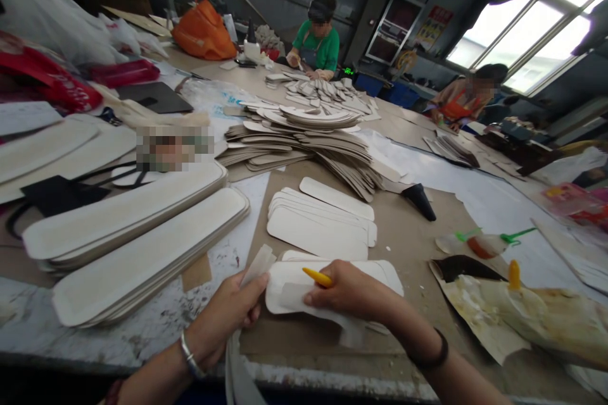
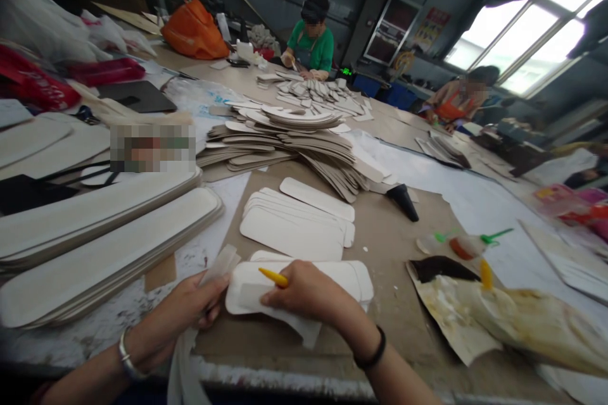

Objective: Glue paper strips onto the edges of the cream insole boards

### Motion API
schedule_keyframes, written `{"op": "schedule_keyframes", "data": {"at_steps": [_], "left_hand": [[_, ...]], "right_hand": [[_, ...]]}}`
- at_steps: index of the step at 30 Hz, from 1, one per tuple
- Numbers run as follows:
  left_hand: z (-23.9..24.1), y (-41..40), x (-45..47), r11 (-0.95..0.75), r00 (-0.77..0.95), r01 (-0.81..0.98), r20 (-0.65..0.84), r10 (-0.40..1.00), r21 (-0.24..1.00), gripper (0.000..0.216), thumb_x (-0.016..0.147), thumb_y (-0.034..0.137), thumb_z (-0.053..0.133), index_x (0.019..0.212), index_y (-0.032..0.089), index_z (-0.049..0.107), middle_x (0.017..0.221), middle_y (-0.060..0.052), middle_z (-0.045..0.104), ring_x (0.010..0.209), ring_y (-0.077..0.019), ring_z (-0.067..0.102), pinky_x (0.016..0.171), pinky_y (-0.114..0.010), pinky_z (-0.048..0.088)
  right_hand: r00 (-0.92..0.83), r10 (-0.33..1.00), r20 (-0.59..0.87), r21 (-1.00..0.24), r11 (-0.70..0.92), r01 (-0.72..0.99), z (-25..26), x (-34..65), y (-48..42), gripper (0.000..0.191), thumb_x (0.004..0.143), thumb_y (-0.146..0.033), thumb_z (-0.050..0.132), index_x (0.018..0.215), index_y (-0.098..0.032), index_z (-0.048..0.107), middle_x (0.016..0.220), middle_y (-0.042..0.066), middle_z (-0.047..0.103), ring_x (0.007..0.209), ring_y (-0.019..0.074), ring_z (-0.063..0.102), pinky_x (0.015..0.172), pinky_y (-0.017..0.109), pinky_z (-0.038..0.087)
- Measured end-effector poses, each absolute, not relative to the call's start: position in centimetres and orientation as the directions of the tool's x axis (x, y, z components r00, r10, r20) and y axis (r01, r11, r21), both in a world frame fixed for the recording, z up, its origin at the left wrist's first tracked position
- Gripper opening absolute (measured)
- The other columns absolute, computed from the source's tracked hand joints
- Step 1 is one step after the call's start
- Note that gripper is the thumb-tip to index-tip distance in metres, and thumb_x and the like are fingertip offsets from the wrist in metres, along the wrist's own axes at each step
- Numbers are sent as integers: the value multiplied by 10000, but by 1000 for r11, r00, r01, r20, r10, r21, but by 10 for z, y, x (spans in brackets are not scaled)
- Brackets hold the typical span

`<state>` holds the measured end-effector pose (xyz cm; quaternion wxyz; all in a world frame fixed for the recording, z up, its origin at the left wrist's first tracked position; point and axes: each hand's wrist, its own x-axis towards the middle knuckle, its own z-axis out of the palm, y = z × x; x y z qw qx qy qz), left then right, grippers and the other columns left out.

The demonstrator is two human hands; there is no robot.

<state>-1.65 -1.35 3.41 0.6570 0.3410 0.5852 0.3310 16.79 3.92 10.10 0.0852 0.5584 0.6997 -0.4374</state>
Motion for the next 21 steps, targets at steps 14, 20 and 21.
{"op": "schedule_keyframes", "data": {"at_steps": [14,20,21], "left_hand": [[32,-10,-15,592,108,-45,-585,804,805,454,717,613,480,581,180,451,478,41,451,437,-88,345,446,-215,260],[28,-7,-9,593,54,-9,-592,804,805,466,579,614,616,638,169,490,433,68,411,407,-76,308,398,-189,204],[26,-7,-8,580,42,15,-580,813,814,466,574,612,620,643,168,497,425,67,412,402,-77,309,391,-188,202]], "right_hand": [[-389,652,-652,-294,255,921,89,144,66,286,706,-395,609,797,-142,710,675,60,656,529,129,493,468,228,307],[-379,678,-630,-259,277,925,90,138,63,315,698,-408,633,836,-136,713,767,115,689,610,184,565,479,245,301],[-376,680,-630,-257,275,926,92,140,61,318,695,-414,637,831,-136,712,763,116,687,611,186,566,478,245,298]]}}
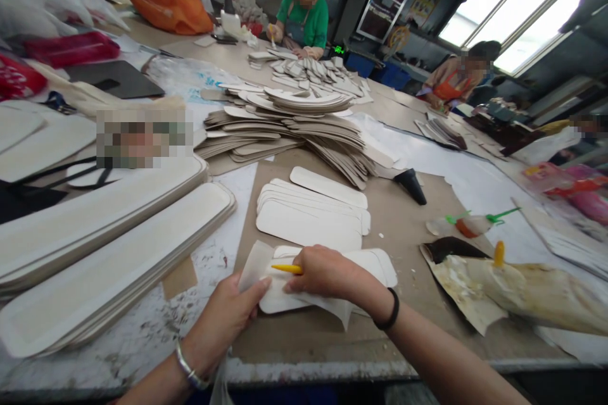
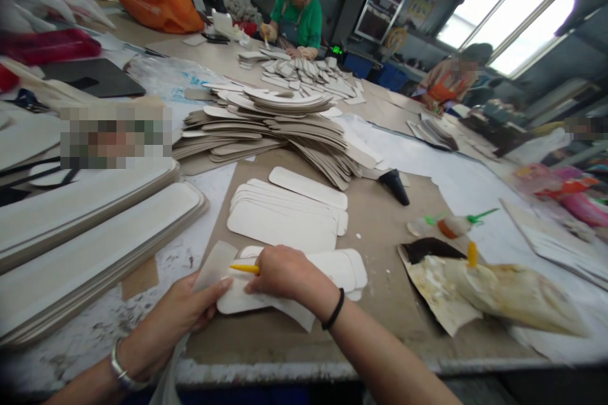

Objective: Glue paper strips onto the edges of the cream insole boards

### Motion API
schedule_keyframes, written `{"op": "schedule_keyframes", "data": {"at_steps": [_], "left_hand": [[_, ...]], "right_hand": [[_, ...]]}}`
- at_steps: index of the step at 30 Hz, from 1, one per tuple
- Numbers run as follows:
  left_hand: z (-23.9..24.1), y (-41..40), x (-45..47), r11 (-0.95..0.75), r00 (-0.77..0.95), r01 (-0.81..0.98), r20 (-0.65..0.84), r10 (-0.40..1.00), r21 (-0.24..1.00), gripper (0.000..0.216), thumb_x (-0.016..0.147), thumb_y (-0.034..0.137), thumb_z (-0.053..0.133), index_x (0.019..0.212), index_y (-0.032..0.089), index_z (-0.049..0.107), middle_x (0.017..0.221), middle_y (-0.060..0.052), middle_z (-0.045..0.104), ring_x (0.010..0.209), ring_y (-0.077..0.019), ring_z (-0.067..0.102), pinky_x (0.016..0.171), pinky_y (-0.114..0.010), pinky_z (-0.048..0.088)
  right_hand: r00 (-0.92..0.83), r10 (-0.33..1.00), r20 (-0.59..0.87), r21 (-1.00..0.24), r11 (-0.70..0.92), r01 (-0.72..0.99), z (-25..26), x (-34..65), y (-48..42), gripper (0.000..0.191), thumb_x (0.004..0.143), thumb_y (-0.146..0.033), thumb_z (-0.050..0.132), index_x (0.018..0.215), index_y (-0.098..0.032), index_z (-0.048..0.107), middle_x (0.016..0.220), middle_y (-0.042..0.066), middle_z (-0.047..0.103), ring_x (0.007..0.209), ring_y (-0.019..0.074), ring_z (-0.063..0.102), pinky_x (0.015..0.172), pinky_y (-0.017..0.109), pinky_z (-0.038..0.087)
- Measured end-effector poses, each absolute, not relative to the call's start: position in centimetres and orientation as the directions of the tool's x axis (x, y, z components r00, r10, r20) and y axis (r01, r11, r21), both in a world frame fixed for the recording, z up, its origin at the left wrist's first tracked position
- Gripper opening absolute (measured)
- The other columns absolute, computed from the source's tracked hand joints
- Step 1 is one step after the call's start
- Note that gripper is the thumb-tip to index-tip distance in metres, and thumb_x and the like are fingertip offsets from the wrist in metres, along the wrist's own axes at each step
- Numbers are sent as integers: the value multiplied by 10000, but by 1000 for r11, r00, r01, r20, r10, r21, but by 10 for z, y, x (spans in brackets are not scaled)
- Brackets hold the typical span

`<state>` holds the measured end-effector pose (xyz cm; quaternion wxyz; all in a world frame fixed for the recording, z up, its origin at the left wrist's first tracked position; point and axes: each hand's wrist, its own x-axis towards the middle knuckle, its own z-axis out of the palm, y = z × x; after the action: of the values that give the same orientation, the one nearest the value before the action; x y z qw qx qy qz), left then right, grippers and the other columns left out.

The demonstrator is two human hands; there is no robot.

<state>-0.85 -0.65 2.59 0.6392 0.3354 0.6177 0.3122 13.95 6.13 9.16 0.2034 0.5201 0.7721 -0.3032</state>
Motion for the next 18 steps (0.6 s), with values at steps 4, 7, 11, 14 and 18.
{"op": "schedule_keyframes", "data": {"at_steps": [4,7,11,14,18], "left_hand": [[18,-7,-8,569,8,70,-571,821,819,485,564,650,596,633,179,500,380,67,401,365,-85,314,363,-189,192],[18,-8,-8,588,-18,73,-589,808,805,494,546,663,592,606,183,491,363,62,409,334,-81,309,352,-186,185],[20,-11,-8,571,-19,71,-572,820,818,468,591,632,587,602,176,482,362,50,446,317,-69,313,360,-175,202],[17,-13,-9,551,-19,92,-552,833,829,483,579,649,585,598,179,475,345,46,455,300,-72,324,348,-174,216],[12,-12,-7,557,-39,123,-557,830,821,501,533,674,604,559,193,464,330,54,462,285,-81,341,338,-183,234]], "right_hand": [[-365,708,-604,-266,253,930,103,167,51,244,719,-389,616,776,-164,690,710,67,663,599,164,545,485,236,283],[-262,781,-567,-281,115,953,108,211,38,161,755,-314,565,729,-173,638,674,20,619,603,136,520,516,223,295],[-129,890,-437,-310,-14,951,99,264,21,159,808,-252,474,708,-159,556,700,8,580,652,130,508,575,222,324],[-38,921,-387,-269,-73,960,86,279,13,203,842,-272,420,730,-156,543,708,22,586,663,144,519,579,235,323],[37,936,-350,-201,-113,973,76,276,13,206,844,-289,425,798,-156,576,779,55,628,728,173,560,619,254,337]]}}
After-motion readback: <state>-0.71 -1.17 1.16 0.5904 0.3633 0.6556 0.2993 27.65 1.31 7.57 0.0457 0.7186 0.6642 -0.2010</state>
